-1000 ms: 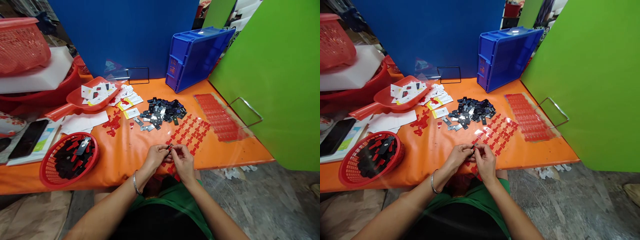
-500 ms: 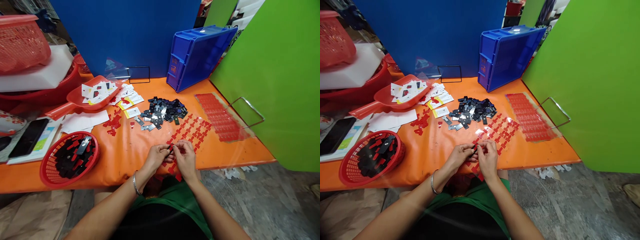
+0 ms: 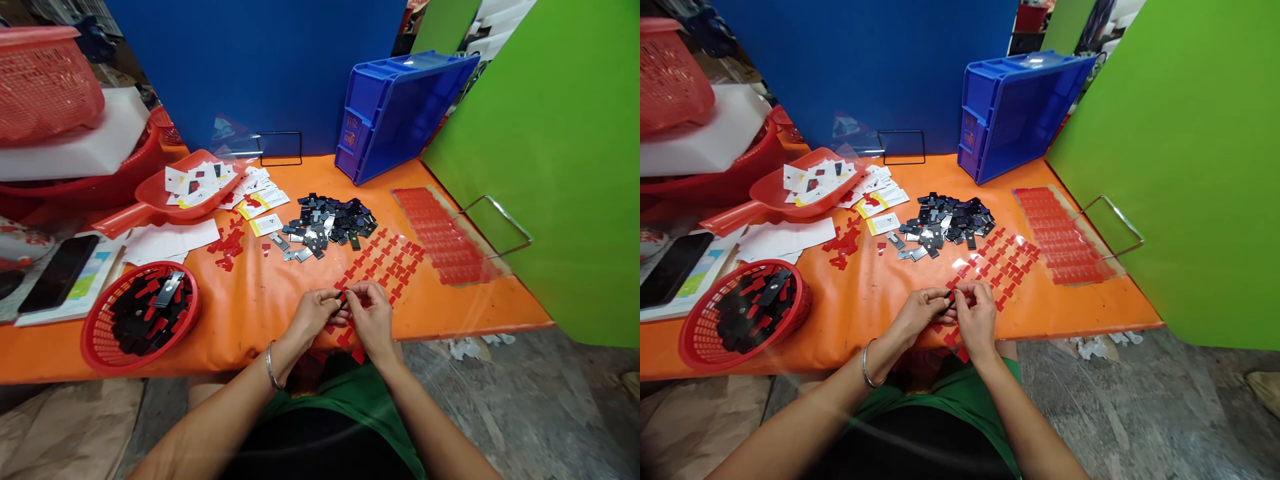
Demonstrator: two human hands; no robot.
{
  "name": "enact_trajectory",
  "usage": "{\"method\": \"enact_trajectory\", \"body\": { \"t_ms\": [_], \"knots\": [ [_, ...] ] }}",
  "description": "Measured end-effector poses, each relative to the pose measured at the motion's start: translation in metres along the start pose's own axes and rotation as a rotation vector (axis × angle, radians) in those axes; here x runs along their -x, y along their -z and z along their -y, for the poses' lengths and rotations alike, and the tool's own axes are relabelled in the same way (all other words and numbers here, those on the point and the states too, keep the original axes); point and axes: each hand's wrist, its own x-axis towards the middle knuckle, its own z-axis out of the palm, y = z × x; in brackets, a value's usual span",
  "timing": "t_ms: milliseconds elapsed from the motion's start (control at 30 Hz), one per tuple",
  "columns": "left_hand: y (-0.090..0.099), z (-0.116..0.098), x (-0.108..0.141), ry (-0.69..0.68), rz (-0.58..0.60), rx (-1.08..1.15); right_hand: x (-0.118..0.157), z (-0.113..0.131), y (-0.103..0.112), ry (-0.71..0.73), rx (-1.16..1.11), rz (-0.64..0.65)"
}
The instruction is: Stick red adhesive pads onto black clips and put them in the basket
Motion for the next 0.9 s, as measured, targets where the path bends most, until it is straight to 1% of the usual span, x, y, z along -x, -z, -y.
{"method": "enact_trajectory", "body": {
  "t_ms": [167,300,367,467,533,600,700,767,900],
  "knots": [
    [0.000,0.001,-0.001,-0.002,-0.005,0.002,0.002,0.001,-0.001,0.002,0.028,0.000],
    [0.002,0.001,-0.001,0.000,-0.006,0.014,0.000,-0.002,-0.001,-0.106,-0.069,-0.035],
    [0.003,0.001,-0.001,0.001,0.007,0.019,-0.002,-0.004,0.000,-0.148,-0.099,0.011],
    [0.004,0.001,-0.001,0.005,0.030,0.018,-0.006,-0.003,0.003,-0.171,-0.093,0.164],
    [0.003,0.000,0.000,0.024,0.020,0.014,-0.010,-0.003,0.005,-0.203,-0.117,0.233],
    [0.001,-0.003,0.000,0.057,-0.015,0.014,-0.013,-0.003,0.007,-0.225,-0.134,0.250],
    [-0.001,-0.007,0.002,0.094,-0.042,0.018,-0.016,-0.005,0.009,-0.238,-0.126,0.224],
    [-0.001,-0.008,0.003,0.103,-0.037,0.015,-0.017,-0.007,0.010,-0.240,-0.135,0.232],
    [0.000,-0.005,0.001,0.076,-0.010,-0.002,-0.016,-0.008,0.010,-0.191,-0.128,0.304]
  ]
}}
